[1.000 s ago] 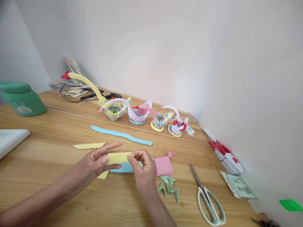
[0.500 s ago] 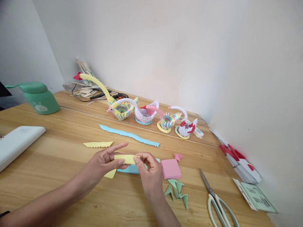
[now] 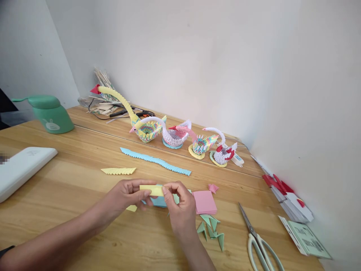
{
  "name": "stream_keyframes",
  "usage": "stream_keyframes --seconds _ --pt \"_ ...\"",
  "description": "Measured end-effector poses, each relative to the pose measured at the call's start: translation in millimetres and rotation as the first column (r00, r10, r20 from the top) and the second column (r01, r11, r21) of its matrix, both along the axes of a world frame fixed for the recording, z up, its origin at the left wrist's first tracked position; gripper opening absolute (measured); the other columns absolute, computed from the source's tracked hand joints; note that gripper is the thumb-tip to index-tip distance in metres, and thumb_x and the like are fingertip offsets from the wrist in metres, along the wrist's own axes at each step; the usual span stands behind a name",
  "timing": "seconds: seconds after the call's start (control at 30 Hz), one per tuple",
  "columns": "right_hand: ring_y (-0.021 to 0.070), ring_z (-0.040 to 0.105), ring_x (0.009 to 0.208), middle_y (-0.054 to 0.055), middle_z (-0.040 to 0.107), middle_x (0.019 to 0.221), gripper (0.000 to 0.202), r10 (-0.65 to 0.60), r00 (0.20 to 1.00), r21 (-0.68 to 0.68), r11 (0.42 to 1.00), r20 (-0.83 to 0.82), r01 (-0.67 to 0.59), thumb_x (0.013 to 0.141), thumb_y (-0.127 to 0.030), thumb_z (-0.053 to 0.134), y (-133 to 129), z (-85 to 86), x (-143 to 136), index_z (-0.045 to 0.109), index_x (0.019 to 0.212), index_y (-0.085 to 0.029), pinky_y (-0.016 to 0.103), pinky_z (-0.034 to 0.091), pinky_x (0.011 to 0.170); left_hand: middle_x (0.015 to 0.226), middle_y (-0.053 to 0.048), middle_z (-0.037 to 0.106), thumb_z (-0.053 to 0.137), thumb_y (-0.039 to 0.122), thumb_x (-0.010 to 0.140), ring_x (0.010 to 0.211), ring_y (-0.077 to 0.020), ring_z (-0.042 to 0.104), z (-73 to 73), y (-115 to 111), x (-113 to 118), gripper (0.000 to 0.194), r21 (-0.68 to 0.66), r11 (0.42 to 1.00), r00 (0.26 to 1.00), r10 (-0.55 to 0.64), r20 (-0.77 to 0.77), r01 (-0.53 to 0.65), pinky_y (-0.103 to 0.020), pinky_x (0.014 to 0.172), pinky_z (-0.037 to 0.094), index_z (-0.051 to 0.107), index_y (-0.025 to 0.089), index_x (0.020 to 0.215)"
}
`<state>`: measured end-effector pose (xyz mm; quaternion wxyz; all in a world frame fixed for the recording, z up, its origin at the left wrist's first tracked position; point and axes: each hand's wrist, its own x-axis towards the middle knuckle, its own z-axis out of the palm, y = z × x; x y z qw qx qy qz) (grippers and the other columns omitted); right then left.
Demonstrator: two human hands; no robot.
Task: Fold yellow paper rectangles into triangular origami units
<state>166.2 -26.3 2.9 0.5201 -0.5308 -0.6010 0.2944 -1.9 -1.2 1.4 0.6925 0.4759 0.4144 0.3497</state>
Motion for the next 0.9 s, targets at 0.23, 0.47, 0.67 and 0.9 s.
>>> stream_keyframes --seconds 0.23,0.47,0.67,0.9 --pt "0.0160 0.057 0.070 0.001 0.063 0.075 0.022 0.051 0.952 -0.126 0.988 -0.301 -0.093 0.074 -0.035 0.067 4.5 -8.4 4.0 0.067 0.090 -0.020 0.027 0.047 0.064 0.059 -0.003 0.066 0.065 0.041 0.071 0.046 -0.0095 0.052 6.5 -1.2 -0.5 0.031 0.076 0.997 0.997 -0.017 -0.079 0.023 -0.019 0.043 0.039 0.067 0.012 0.063" --pt "0.0181 0.061 0.070 0.001 0.068 0.074 0.043 0.040 0.892 -0.252 0.953 -0.450 -0.170 0.062 -0.036 0.076 1.7 -9.3 -11.1 0.067 0.101 -0.019 0.031 0.051 0.066 0.050 0.000 0.061 0.066 0.042 0.068 0.044 -0.0100 0.052 7.2 -3.6 3.2 0.030 0.066 0.997 0.998 -0.046 -0.049 0.049 -0.019 0.043 0.038 0.066 0.013 0.060" --pt "0.0146 0.057 0.067 -0.001 0.063 0.072 0.036 0.051 0.919 -0.242 0.958 -0.392 -0.156 0.067 -0.033 0.073 5.8 -4.8 -1.2 0.066 0.099 -0.021 0.025 0.046 0.062 0.055 -0.002 0.064 0.064 0.042 0.069 0.045 -0.0101 0.053 6.4 -1.1 1.1 0.031 0.066 0.997 0.997 -0.023 -0.078 0.028 -0.019 0.043 0.037 0.065 0.013 0.059" --pt "0.0119 0.051 0.063 -0.004 0.049 0.068 0.035 0.050 0.931 -0.199 0.971 -0.362 -0.130 0.073 -0.032 0.069 7.5 -3.4 8.5 0.063 0.106 -0.022 0.022 0.040 0.057 0.054 0.000 0.063 0.065 0.040 0.071 0.046 -0.0087 0.050 10.7 3.6 -4.7 0.031 0.100 0.993 0.995 0.072 -0.065 -0.066 -0.019 0.046 0.037 0.058 0.014 0.055"
